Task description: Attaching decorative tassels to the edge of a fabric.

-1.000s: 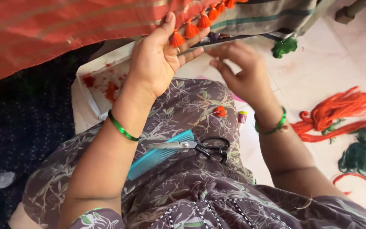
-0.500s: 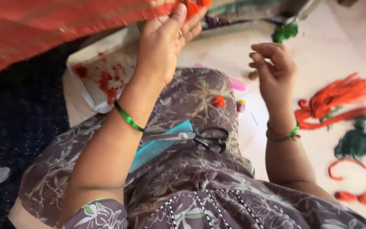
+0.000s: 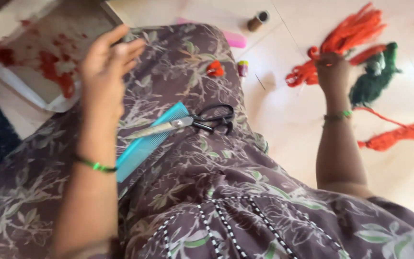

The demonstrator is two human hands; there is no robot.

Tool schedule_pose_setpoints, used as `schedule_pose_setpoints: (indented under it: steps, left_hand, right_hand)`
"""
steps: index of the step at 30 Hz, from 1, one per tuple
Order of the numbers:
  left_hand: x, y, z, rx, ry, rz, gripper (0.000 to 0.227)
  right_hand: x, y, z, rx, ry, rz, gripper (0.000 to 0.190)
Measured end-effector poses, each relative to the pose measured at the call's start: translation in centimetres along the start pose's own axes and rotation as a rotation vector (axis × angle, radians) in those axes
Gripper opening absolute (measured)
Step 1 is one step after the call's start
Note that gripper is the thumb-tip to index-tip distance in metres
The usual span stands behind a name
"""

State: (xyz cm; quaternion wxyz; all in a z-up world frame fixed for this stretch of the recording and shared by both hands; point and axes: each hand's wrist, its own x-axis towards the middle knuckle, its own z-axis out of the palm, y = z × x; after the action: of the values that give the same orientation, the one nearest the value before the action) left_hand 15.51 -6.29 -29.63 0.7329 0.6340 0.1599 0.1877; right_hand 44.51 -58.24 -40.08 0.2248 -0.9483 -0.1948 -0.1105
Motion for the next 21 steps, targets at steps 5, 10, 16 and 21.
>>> schedule_pose_setpoints:
  steps: [5, 10, 16, 21]
  left_hand:
    - [-4.8, -0.5, -4.9, -0.034, 0.172, -0.124, 0.028]
    - [-8.0, -1.6, -7.5, -0.162, 0.277, -0.11, 0.021]
    - [-9.0, -1.6, -7.9, -0.128, 0.31, -0.106, 0.025]
    - [-8.4, -1.9, -7.7, -0.147, 0.3, -0.104, 0.024]
  right_hand:
    - [-3.4, 6.0, 7.9, -0.386, -0.259, 0.103, 0.018]
    - [-7.2, -5.3, 9.4, -0.363, -0.555, -0.02, 0.019]
    - [-6.3, 1.5, 9.3, -0.347, -0.286, 0.154, 0.019]
    - [-6.8, 0.0, 5.3, -0.198, -0.301, 0.124, 0.037]
